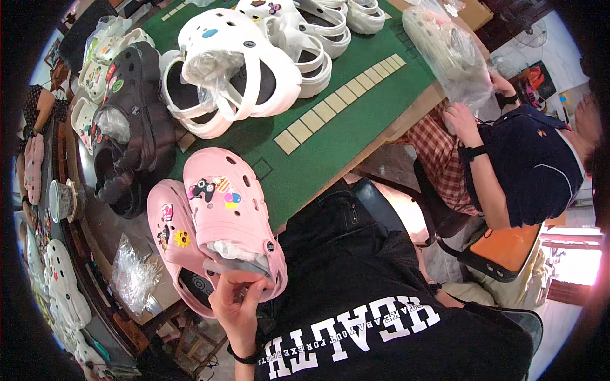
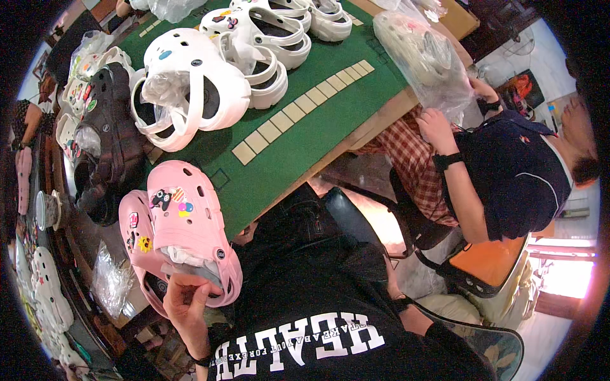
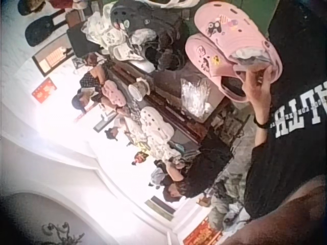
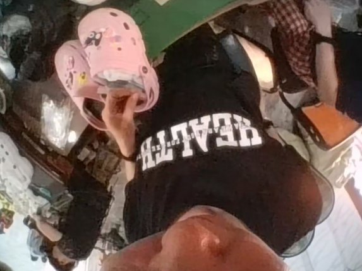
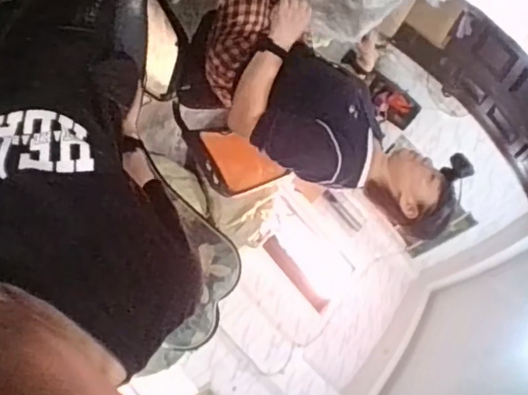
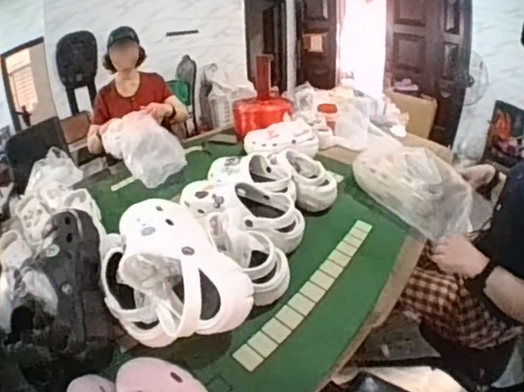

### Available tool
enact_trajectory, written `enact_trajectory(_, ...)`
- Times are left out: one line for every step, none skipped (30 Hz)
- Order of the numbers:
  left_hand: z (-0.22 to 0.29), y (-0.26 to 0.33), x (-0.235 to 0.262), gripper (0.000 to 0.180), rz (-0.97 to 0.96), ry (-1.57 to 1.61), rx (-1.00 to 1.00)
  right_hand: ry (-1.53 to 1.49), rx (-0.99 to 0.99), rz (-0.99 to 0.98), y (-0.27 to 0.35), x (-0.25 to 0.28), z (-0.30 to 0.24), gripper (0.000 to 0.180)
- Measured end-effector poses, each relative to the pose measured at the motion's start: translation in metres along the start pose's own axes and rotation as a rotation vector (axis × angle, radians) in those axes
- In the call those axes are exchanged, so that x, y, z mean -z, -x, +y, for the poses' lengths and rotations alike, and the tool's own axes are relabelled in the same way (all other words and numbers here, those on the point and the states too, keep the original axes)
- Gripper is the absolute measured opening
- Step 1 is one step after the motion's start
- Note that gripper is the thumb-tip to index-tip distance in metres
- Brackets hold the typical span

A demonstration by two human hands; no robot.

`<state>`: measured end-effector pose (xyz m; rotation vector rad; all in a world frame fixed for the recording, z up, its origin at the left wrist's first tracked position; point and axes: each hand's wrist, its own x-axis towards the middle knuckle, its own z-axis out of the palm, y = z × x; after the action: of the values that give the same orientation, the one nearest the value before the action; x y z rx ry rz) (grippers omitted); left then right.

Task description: Assembling foam clogs by attaching straps and inserting decorative charms.

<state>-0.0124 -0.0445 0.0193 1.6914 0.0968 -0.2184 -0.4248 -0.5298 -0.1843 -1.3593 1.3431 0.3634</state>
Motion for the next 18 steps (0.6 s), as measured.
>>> enact_trajectory(0.000, 0.000, 0.000, 0.011, 0.004, 0.009, 0.000, 0.006, 0.007, 0.003, -0.001, 0.000, -0.001, 0.035)
enact_trajectory(-0.001, 0.000, 0.000, 0.010, 0.008, 0.018, 0.001, 0.013, 0.013, 0.007, -0.001, 0.001, -0.003, 0.035)
enact_trajectory(-0.001, 0.000, 0.000, 0.010, 0.010, 0.020, 0.000, 0.020, 0.020, 0.010, -0.002, 0.002, -0.005, 0.035)
enact_trajectory(-0.001, 0.001, -0.001, 0.010, 0.018, 0.019, 0.003, 0.028, 0.026, 0.014, -0.003, 0.003, -0.006, 0.035)
enact_trajectory(-0.001, 0.001, -0.001, 0.010, 0.026, 0.017, 0.006, 0.035, 0.031, 0.017, -0.003, 0.004, -0.007, 0.035)
enact_trajectory(0.000, 0.001, -0.001, 0.010, 0.028, 0.018, 0.008, 0.043, 0.036, 0.021, -0.003, 0.006, -0.008, 0.035)
enact_trajectory(0.001, 0.001, -0.002, 0.010, 0.028, 0.014, 0.014, 0.050, 0.040, 0.024, -0.003, 0.007, -0.009, 0.035)
enact_trajectory(0.001, 0.001, -0.001, 0.010, 0.026, 0.008, 0.019, 0.055, 0.044, 0.028, -0.002, 0.007, -0.008, 0.035)
enact_trajectory(0.001, 0.001, -0.001, 0.010, 0.026, 0.008, 0.020, 0.059, 0.048, 0.032, -0.001, 0.007, -0.008, 0.035)
enact_trajectory(0.001, 0.001, -0.001, 0.010, 0.024, 0.011, 0.021, 0.062, 0.052, 0.036, -0.001, 0.007, -0.007, 0.035)
enact_trajectory(0.001, 0.000, -0.001, 0.010, 0.022, 0.015, 0.023, 0.066, 0.056, 0.040, -0.001, 0.007, -0.007, 0.035)
enact_trajectory(0.001, 0.000, -0.001, 0.010, 0.021, 0.015, 0.023, 0.069, 0.060, 0.044, -0.001, 0.007, -0.006, 0.036)
enact_trajectory(0.000, 0.001, -0.002, 0.010, 0.018, 0.009, 0.019, 0.073, 0.065, 0.048, 0.000, 0.007, -0.006, 0.036)
enact_trajectory(0.000, 0.001, -0.002, 0.010, 0.016, 0.004, 0.016, 0.077, 0.069, 0.052, 0.000, 0.008, -0.006, 0.036)
enact_trajectory(-0.001, 0.001, -0.002, 0.010, 0.016, 0.005, 0.016, 0.082, 0.074, 0.056, 0.000, 0.008, -0.006, 0.036)
enact_trajectory(-0.001, 0.001, -0.003, 0.010, 0.019, 0.002, 0.008, 0.088, 0.078, 0.059, 0.000, 0.009, -0.006, 0.036)
enact_trajectory(-0.001, 0.001, -0.003, 0.010, 0.023, -0.001, 0.000, 0.094, 0.083, 0.061, 0.000, 0.010, -0.007, 0.036)
enact_trajectory(-0.001, 0.002, -0.003, 0.010, 0.025, 0.000, 0.001, 0.101, 0.088, 0.064, 0.000, 0.011, -0.007, 0.036)
